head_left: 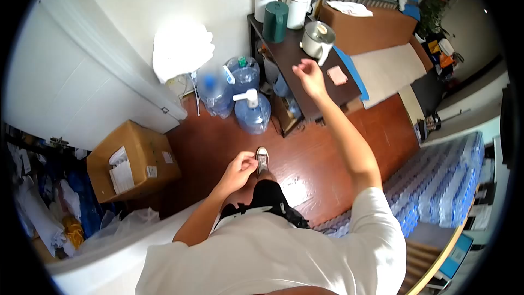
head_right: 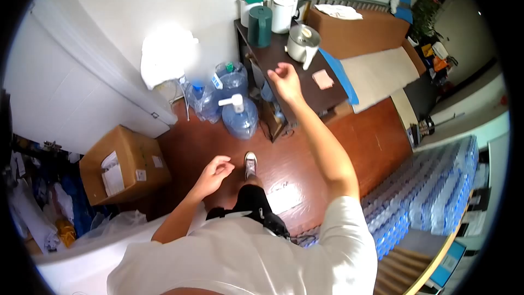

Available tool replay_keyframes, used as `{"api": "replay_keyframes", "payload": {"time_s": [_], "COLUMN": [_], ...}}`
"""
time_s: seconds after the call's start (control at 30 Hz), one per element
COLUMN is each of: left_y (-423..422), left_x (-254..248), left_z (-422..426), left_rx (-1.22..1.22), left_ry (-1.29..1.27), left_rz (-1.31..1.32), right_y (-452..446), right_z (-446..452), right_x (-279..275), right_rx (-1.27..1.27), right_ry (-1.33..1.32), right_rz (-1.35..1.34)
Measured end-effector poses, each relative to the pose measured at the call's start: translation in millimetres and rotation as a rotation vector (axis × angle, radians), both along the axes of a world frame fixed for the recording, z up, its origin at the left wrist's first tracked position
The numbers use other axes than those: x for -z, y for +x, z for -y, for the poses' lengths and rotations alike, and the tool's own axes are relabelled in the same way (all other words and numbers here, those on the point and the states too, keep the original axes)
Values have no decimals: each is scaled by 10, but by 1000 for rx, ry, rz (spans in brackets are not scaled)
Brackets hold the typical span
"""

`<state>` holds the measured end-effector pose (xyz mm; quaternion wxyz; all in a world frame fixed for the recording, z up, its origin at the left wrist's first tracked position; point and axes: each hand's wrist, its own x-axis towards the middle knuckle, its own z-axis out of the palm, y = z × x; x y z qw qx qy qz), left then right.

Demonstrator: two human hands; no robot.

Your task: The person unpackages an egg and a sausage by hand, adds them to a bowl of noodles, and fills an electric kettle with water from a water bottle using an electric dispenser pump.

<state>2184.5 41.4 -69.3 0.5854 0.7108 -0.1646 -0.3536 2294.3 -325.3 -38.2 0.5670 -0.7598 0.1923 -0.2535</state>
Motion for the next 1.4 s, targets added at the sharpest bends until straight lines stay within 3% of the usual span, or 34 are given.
{"api": "replay_keyframes", "payload": {"time_s": [0.1, 0.17, 0.3, 0.4, 0.53, 0.8, 0.9, 1.0, 1.07, 1.17, 1.2, 1.27, 1.4], "left_y": [597, 875, 1255, 1520, 1901, 2672, 2970, 3276, 3396, 3389, 3354, 3266, 3054], "left_x": [1, -3, 58, 88, -2, -532, -920, -1432, -1705, -1761, -1737, -1591, -1205], "left_z": [220, 294, 347, 370, 560, 996, 1134, 1399, 1547, 1571, 1473, 1245, 773], "left_rx": [-108, -227, -368, -401, -413, -270, -113, -74, -41, -81, -21, 77, -67], "left_ry": [12, 9, 51, 10, -51, -65, -43, -70, -19, 237, 246, 283, 304], "left_rz": [-26, -172, -294, -369, -339, -147, 498, 1088, 1258, 1350, 1318, 1300, 1219], "right_y": [1652, 2426, 3130, 3399, 3449, 3258, 2975, 2446, 2057, 1524, 1366, 1109, 877], "right_z": [650, 862, 1112, 1340, 1298, 1095, 817, 254, -225, -981, -1163, -1624, -2251], "right_x": [443, 588, 680, 1039, 1126, 712, 306, -184, -348, -379, -123, -150, 97], "right_rx": [122, 246, 288, 97, -16, 68, 69, -17, -51, -114, -142, -176, -177], "right_ry": [-183, -106, -160, 10, 226, 148, 77, 51, 55, -4, 69, 98, 205], "right_rz": [-96, -226, -440, -299, -121, 93, 167, 63, 112, 164, 74, 65, 17]}}
